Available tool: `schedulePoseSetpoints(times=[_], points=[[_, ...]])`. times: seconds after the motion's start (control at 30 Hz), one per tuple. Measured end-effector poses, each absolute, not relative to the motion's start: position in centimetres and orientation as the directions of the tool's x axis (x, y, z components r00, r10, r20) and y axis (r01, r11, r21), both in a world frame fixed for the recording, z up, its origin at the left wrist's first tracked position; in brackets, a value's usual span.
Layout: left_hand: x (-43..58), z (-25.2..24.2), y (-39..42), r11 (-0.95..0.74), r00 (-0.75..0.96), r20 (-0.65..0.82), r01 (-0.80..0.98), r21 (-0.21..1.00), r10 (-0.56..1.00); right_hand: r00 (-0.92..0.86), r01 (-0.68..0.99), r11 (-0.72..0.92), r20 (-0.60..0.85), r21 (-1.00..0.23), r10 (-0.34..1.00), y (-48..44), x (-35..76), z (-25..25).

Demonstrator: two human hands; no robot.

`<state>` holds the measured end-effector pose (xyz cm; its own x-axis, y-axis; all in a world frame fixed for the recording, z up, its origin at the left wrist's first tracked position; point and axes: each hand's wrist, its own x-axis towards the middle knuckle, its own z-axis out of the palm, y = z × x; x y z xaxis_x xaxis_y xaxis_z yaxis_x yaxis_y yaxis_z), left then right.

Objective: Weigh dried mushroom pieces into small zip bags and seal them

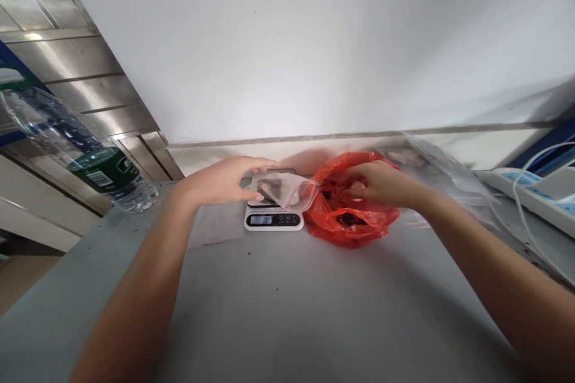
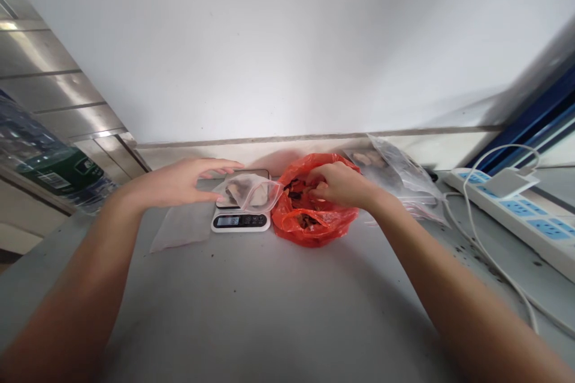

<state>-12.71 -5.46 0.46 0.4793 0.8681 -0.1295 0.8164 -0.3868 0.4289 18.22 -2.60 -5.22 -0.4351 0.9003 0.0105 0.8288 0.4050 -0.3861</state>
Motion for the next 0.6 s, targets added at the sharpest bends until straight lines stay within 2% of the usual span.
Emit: schedulePoseSetpoints(times=[0.17, 0.33, 0.6], points=[[-12.8, 0.4, -5.5, -0.389, 0.476, -0.13, 0.823, 0.413, 0.87, -0.422, 0.849, 0.39, -0.012, -0.358, 0.907, -2.8, 18.3, -4.5], [-12.9, 0.3, -5.3, -0.376, 0.471, -0.144, 0.823, 0.426, 0.87, -0.456, 0.833, 0.44, 0.032, -0.335, 0.889, -2.8, 18.5, -4.0], [-12.9, -0.1, -5.1, -0.415, 0.513, -0.143, 0.804, 0.426, 0.846, -0.531, 0.772, 0.488, 0.007, -0.408, 0.847, -2.7, 18.6, -3.7]])
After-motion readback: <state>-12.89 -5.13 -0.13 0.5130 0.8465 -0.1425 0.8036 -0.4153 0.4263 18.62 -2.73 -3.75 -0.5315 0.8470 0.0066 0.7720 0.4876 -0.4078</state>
